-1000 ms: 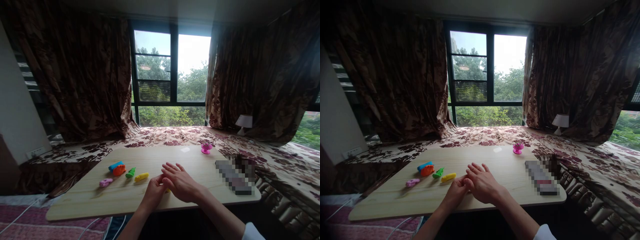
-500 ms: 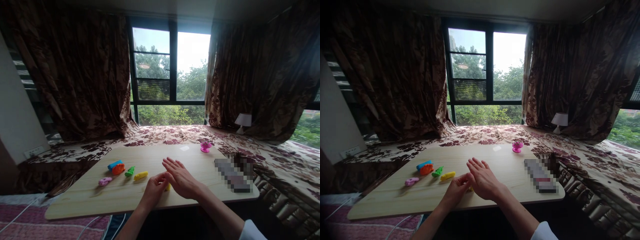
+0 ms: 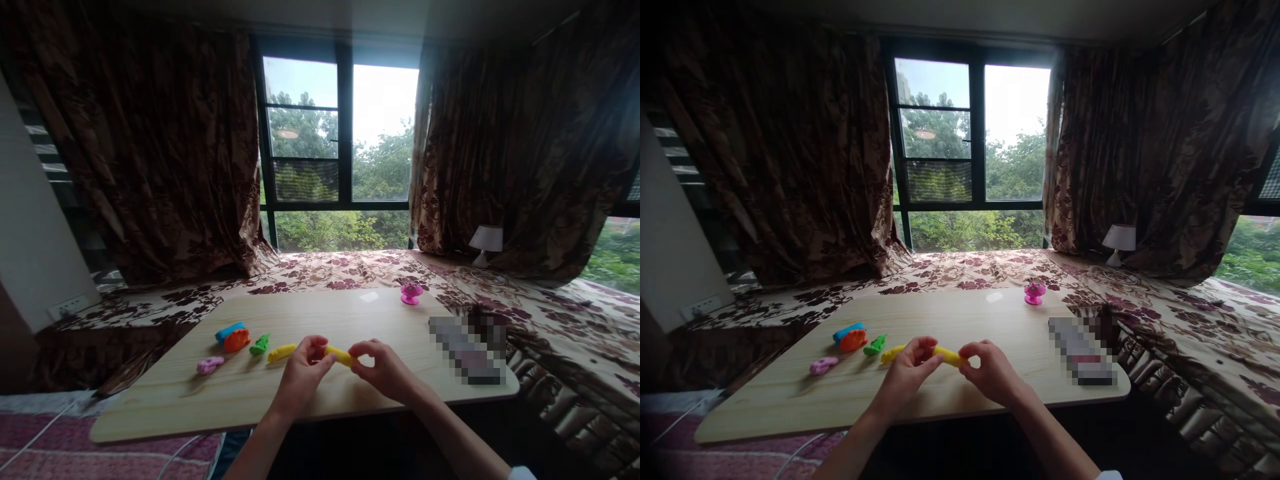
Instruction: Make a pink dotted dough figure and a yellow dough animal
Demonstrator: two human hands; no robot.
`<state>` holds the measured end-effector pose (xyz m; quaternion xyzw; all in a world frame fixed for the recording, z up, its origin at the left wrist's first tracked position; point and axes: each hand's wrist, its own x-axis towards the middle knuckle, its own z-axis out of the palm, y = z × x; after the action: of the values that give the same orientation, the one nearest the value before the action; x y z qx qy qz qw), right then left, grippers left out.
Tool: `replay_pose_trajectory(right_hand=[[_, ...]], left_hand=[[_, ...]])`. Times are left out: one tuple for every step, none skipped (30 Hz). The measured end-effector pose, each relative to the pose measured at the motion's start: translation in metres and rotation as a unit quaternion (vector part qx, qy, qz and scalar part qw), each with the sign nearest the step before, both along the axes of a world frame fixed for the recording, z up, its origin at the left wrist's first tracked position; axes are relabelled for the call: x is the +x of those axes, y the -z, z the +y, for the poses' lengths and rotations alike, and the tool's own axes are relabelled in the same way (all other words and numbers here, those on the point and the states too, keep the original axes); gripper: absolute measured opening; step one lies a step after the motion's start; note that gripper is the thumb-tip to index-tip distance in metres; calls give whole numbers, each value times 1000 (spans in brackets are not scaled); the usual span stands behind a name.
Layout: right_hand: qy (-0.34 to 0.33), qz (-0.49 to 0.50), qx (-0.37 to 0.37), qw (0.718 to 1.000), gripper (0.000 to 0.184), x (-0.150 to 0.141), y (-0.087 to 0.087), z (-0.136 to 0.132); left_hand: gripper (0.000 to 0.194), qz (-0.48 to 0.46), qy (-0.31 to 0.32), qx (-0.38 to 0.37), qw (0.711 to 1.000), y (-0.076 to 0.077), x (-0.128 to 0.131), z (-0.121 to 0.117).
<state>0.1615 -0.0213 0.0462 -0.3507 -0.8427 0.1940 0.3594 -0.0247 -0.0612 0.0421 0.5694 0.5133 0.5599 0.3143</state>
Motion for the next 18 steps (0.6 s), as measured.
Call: replay_pose_trajectory(right_hand=[[5,3,3,1000,17,-3,3,-2],[10,4,7,1000,17,-6,4,-3],[16,5,10,1000,15,-10,6,-4],[22,4,13,1000,13,-12,7,-4],[28,2,15,999,10,-14,8,-5],[35,-1,15,999,8,-15,9,-4],[42,-3,13,999,8,-15,10,-4],[48,-5,11,999,9,-14,11,-3],[54,-7,9,998,9,-13,12,-3],[60,-9,7,998,9,-12,14,-2],[67,-10,6,998,9,-11,15,-1],[72,-12,5,997,8,-10,16,-1],[76,-14,4,997,8,-9,17,0],[78,-16,3,997,8,-8,18,0],[79,-19,1,997,9,-8,19,0],[79,-21,-1,997,10,-7,20,0],[78,-24,-2,997,10,-7,21,0],[78,-26,-4,997,10,-6,21,-1]], left_hand=[[31,2,-3,8,1000,-4,2,0],[30,7,-3,15,1000,-7,4,1],[29,13,1,20,1000,-10,7,1],[28,21,7,24,999,-13,10,1],[27,29,16,26,999,-15,12,1],[28,37,25,27,999,-16,15,1],[28,44,34,26,998,-16,17,2],[28,50,42,26,998,-16,18,3],[29,56,48,26,997,-16,20,4],[30,61,52,27,996,-15,21,5],[30,67,55,29,996,-15,23,6],[30,72,56,33,995,-14,24,7],[30,78,56,36,995,-13,26,8],[30,85,56,39,994,-13,28,8],[29,91,55,42,993,-12,29,9],[28,96,55,44,993,-12,31,9],[28,101,55,46,992,-12,32,8],[28,105,56,46,992,-11,33,8]])
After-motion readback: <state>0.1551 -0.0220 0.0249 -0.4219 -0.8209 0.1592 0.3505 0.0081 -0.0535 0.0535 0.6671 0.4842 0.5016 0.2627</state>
